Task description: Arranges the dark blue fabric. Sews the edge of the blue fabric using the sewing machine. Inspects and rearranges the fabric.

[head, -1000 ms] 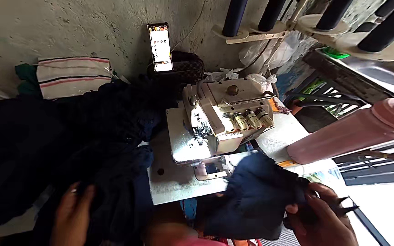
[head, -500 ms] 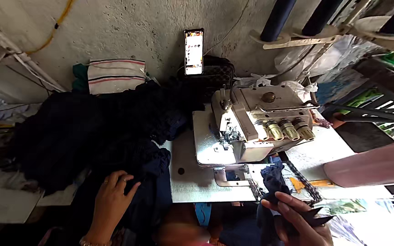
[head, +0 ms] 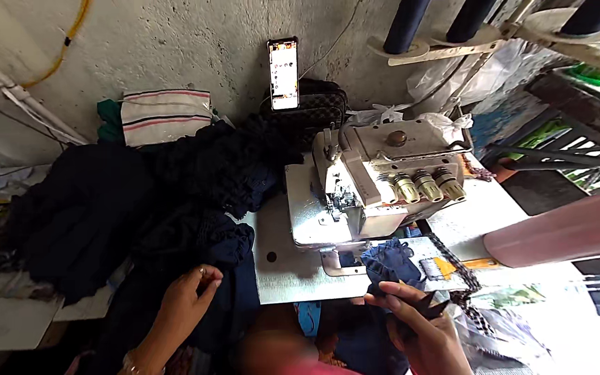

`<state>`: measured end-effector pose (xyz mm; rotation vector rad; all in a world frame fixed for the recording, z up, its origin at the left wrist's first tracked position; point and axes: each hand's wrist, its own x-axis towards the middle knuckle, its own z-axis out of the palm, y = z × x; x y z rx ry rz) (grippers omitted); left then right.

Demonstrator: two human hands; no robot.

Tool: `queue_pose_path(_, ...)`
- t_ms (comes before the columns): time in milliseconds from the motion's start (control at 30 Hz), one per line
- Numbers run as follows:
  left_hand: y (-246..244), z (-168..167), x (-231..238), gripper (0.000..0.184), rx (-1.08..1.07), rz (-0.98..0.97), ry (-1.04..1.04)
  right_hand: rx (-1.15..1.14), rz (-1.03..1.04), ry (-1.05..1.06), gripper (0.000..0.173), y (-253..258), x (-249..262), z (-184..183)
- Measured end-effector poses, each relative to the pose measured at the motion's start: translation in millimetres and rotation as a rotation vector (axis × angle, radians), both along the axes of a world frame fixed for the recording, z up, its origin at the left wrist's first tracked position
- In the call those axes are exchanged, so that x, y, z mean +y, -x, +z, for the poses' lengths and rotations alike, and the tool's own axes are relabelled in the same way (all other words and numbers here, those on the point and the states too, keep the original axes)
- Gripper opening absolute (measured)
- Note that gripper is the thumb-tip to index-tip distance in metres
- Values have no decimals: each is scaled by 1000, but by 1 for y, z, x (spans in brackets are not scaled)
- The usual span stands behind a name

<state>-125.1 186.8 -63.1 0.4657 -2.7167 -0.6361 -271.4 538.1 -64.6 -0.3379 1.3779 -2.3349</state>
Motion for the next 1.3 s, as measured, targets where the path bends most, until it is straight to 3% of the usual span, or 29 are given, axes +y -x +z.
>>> queue_pose_path(100, 9, 4, 14, 23, -32, -97, 109, 20, 38, 3, 19, 1, -7, -4)
queue_pose_path(233, 23, 16, 20, 25, -587, -71, 208, 74, 68, -14, 20, 3, -13, -4)
queue_pose_path(367, 28, 29, 16, 25, -726, -77, 333, 51, 88, -14, 20, 2, -11, -9)
queue_pose_path(400, 27, 30, 14, 21, -673, -105, 353, 45, 96, -12, 20, 3, -11, -10)
queue_pose_path(467, 21, 29, 9, 12, -350, -263, 339, 59, 115, -16, 20, 6, -12, -10)
queue_pose_path(567, 32, 36, 30, 19, 128, -504, 219, 116, 157, -30, 21, 12, -18, -9)
queue_pose_path(733, 69, 53, 87, 19, 374, -853, -160, 225, 377, -38, 23, 24, -38, -8)
queue_pose_path(867, 90, 43, 103, 14, 368, -925, -393, 166, 641, 15, 43, 32, -36, -17)
queue_pose_path(900, 93, 41, 105, 12, 356, -914, -410, 100, 705, 38, 40, 33, -32, -18)
queue_pose_path(967, 95, 38, 107, 12, 345, -878, -380, 1, 768, 69, 19, 32, -26, -18)
queue_pose_path(1000, 96, 37, 108, 12, 337, -857, -353, -32, 736, 79, 8, 31, -24, -18)
queue_pose_path(1067, 95, 36, 110, 17, 267, -798, -330, 50, 549, 29, 7, 28, -23, -16)
queue_pose_path(1200, 93, 25, 119, 42, 160, -607, -373, 635, -13, -214, 14, 22, -29, -17)
queue_pose_path(1300, 97, 24, 123, 34, 230, -580, -298, 721, -102, -272, 17, 20, -31, -16)
